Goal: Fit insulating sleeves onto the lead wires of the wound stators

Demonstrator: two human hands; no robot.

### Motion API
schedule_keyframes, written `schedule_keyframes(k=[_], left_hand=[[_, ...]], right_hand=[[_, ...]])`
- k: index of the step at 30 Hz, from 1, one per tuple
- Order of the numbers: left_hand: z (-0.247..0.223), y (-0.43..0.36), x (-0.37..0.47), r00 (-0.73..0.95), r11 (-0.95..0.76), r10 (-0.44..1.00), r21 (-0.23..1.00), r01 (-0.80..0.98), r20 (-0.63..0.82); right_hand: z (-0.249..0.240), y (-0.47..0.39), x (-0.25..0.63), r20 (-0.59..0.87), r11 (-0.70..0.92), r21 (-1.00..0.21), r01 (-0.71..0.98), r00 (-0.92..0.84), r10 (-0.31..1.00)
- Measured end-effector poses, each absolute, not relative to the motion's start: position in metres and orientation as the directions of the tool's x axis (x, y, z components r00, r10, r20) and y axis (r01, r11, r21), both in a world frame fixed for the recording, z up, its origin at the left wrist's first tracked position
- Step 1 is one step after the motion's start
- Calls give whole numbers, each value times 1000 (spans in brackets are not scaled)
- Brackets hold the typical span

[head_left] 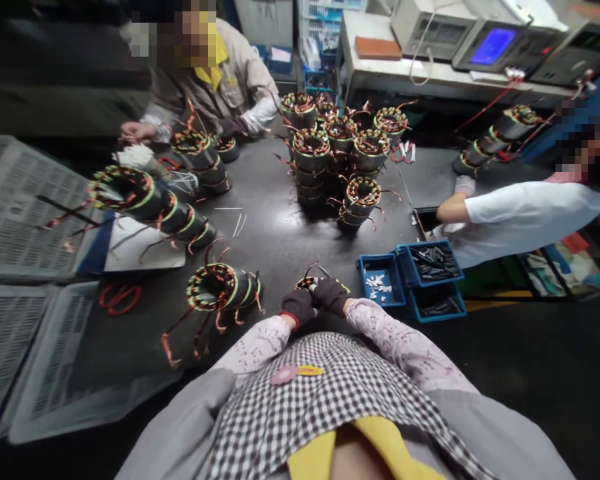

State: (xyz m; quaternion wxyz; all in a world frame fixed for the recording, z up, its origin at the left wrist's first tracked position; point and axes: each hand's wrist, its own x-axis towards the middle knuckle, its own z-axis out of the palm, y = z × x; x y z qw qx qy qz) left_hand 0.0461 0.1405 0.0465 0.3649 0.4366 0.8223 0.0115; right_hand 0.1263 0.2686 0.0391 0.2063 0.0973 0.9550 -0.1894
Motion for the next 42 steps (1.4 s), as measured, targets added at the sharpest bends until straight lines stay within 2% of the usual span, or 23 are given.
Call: schedule_keyframes(k=[3, 8, 11, 15, 20, 22, 24, 27, 29, 32, 34, 39, 40, 42], left_hand=[[45, 137, 51, -351, 615, 732, 344, 709, -585], [38, 129, 56, -360, 610, 748, 367, 702, -557], [34, 125, 55, -356, 596, 768, 391, 701, -532], [35, 125, 54, -355, 589, 772, 383, 712, -527], [38, 128, 52, -375, 631, 730, 354, 690, -571], [38, 130, 53, -367, 625, 732, 351, 698, -574], [38, 130, 54, -358, 610, 745, 358, 707, -563], [38, 129, 55, -370, 615, 745, 356, 703, -556], [41, 126, 55, -370, 622, 743, 370, 691, -558], [50, 119, 51, -356, 612, 758, 409, 677, -547], [55, 115, 48, -341, 605, 763, 421, 676, -549], [49, 111, 47, -301, 597, 758, 432, 676, -579], [46, 111, 47, -297, 609, 763, 483, 629, -574], [39, 110, 47, -317, 647, 763, 659, 383, -564]], right_hand=[[40, 272, 129, -448, 919, -321, 230, -892, 66], [39, 267, 134, -482, 930, -220, 294, -862, 158], [40, 263, 137, -484, 937, -202, 284, -861, 156], [43, 267, 136, -476, 947, -261, 186, -879, 42], [45, 276, 134, -461, 906, -419, 49, -872, -166], [46, 282, 134, -447, 886, -461, 47, -875, -186], [48, 288, 135, -416, 876, -467, 119, -904, -99], [48, 286, 137, -352, 845, -460, 273, -930, 108], [43, 276, 141, -298, 730, -568, 380, -922, 248], [33, 257, 152, -288, 433, -768, 471, -859, 424], [24, 250, 158, -317, 316, -814, 487, -829, 461], [4, 253, 158, -369, 176, -852, 494, -803, 468], [2, 253, 157, -370, 167, -853, 494, -800, 472], [-1, 253, 155, -362, 165, -854, 493, -791, 493]])
